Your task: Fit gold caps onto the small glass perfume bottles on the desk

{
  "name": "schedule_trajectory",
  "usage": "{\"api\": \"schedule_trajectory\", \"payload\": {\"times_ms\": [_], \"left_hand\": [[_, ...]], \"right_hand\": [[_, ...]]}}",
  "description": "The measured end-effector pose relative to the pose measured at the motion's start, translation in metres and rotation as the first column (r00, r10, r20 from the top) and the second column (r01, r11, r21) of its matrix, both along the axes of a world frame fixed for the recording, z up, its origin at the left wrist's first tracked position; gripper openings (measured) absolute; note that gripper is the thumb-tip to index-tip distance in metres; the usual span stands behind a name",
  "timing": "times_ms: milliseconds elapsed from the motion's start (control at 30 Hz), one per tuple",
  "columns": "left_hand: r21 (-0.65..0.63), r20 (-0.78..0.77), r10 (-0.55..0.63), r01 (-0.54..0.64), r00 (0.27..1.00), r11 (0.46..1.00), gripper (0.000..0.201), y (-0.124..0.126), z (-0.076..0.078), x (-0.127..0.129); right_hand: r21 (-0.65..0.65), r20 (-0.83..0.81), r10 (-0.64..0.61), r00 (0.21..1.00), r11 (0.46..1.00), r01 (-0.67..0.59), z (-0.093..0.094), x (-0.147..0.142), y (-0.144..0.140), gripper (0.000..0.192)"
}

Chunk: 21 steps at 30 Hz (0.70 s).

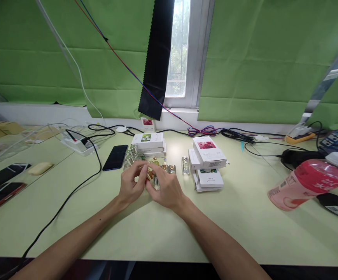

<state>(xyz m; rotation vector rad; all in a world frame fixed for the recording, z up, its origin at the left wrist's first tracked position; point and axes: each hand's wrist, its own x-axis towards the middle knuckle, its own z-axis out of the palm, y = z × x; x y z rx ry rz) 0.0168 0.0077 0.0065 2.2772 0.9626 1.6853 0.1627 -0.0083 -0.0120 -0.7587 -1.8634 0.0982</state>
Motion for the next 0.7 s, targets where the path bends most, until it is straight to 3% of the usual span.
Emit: {"api": "schedule_trajectory", "payload": {"times_ms": [333, 433, 533, 600, 700], "left_hand": [[-0.024, 0.004, 0.034, -0.034, 0.999, 0.999, 0.022, -0.003, -0.002, -0.001], [-0.058, 0.016, 0.049, -0.048, 0.999, 0.997, 0.019, -0.003, -0.004, 0.0], [-0.088, 0.01, 0.047, -0.046, 0.999, 0.995, 0.013, -0.002, -0.004, 0.002], [-0.107, -0.014, 0.042, -0.043, 0.999, 0.993, 0.019, -0.001, -0.004, 0.003], [-0.149, -0.078, 0.055, -0.066, 0.995, 0.987, 0.036, 0.0, -0.004, 0.003]], "right_hand": [[0.096, -0.008, -0.074, 0.997, 0.993, 0.074, 0.0, 0.001, 0.0, 0.034], [0.125, -0.121, -0.192, 0.974, 0.97, 0.207, 0.004, 0.002, 0.0, 0.03], [0.145, -0.245, -0.335, 0.91, 0.915, 0.376, 0.007, 0.005, 0.002, 0.027], [0.153, -0.276, -0.389, 0.879, 0.885, 0.439, 0.008, 0.007, 0.005, 0.027], [0.142, -0.267, -0.401, 0.876, 0.883, 0.448, 0.008, 0.011, 0.009, 0.026]]}}
